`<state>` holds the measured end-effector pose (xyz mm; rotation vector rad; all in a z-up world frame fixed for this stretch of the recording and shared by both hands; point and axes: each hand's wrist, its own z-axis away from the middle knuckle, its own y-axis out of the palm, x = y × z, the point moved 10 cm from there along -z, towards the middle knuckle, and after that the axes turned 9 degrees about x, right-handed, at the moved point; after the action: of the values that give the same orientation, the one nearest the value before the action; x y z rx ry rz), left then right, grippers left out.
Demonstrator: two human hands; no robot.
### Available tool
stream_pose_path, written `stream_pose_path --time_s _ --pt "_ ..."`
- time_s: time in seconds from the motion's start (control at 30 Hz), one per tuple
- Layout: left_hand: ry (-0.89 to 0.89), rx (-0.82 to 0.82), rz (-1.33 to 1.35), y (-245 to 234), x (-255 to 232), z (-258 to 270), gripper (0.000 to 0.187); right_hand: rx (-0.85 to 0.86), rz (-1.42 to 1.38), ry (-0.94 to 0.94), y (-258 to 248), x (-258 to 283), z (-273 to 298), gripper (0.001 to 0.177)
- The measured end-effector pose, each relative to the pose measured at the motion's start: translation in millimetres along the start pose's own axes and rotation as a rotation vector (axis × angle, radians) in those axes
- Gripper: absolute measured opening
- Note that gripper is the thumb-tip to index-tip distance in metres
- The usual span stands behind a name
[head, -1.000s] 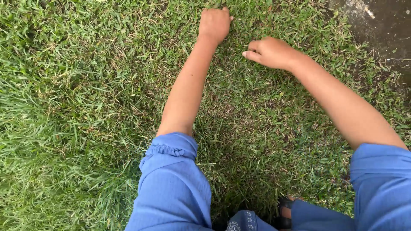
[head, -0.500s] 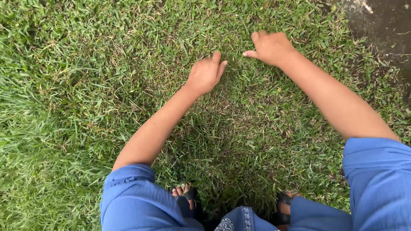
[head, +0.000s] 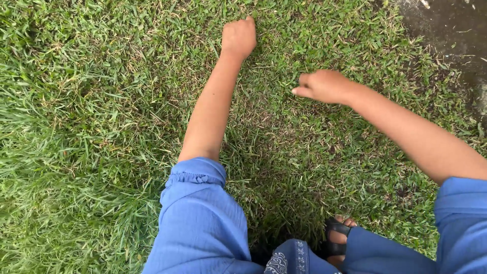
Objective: The person is manually pulling weeds from a grassy lawn area.
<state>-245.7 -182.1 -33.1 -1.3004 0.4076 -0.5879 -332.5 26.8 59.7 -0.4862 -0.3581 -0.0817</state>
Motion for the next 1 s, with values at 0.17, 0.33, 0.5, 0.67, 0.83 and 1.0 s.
stream_pose_path --time_s 0.17,0.33,0.5,0.67,0.83,1.0 --pt "0.241 0.072 0.167 -37 -61 62 0.024 -0.469 0.129 0.169 -88 -43 6 0.042" --pt "0.370 0.176 0.502 -46 -142 136 0.018 -0.529 0.435 0.111 -88 -34 -46 0.037" --pt "0.103 -0.049 0.235 -75 -105 103 0.014 -0.551 0.257 0.084 -82 -31 -45 0.021" --pt "0.139 0.304 -0.255 -22 -118 97 0.072 -0.314 0.042 0.094 -41 -52 -16 0.030" --pt "0.256 0.253 -0.107 -22 -129 92 0.036 -0.258 -0.057 0.224 -52 -74 36 0.028" --pt "0.355 0.273 0.360 -64 -161 142 0.014 -0.291 0.272 0.212 -57 -68 2 0.053"
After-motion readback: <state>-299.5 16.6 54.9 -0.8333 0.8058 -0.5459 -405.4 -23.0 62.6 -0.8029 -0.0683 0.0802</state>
